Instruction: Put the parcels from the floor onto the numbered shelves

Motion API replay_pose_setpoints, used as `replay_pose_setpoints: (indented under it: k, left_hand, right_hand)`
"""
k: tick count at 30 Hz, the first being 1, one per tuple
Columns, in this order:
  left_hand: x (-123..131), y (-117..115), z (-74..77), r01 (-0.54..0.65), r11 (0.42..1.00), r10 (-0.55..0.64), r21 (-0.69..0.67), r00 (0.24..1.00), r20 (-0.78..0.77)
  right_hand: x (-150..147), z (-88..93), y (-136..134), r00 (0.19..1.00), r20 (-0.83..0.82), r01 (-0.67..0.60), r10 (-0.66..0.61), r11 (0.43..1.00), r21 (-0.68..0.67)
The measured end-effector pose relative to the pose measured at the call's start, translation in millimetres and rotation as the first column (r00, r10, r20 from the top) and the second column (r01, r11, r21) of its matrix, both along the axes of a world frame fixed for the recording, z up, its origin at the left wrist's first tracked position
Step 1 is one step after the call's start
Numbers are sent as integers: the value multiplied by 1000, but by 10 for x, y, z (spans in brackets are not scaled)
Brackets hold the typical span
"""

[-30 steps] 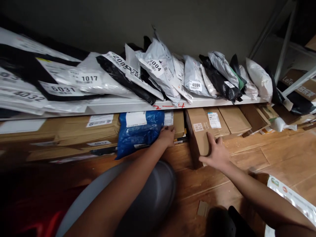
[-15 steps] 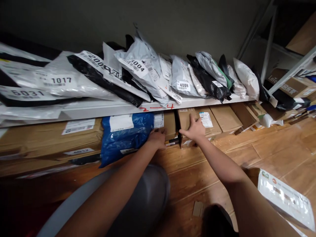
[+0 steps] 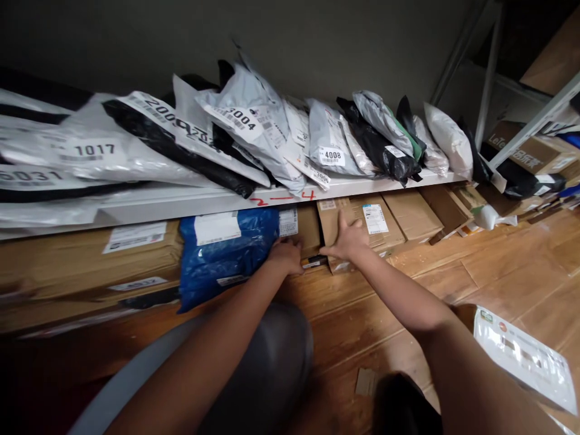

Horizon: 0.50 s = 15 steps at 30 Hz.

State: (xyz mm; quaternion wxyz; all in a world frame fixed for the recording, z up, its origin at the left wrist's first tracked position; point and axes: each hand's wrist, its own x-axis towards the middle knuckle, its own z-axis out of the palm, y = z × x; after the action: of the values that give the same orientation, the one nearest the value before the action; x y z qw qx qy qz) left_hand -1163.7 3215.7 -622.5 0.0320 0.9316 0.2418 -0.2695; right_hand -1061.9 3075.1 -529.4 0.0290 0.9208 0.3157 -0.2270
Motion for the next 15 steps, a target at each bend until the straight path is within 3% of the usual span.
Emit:
replay_pose_setpoints:
  k: [6,10,12,15]
  left_hand:
    - [-7,3,-19,1,1000,-1,-5,1000,4]
    - [5,14,-48,-17,1000,17,-16,1000,17]
    - [0,16,-64,-19,1000,20,-23,999,27]
    - [-12,17,-87,-17,1000,17,-21,999,45]
  right_hand:
    - [-299,87,-1024,998,-55,-7,6,1000,-18]
    - [-258,225,-1814,997,-62,-28,39,986,163]
    - [-113,312,-2160,998,-67,36,-13,932,362]
    - [208,420,-2620,929,-308,351,-206,754,555]
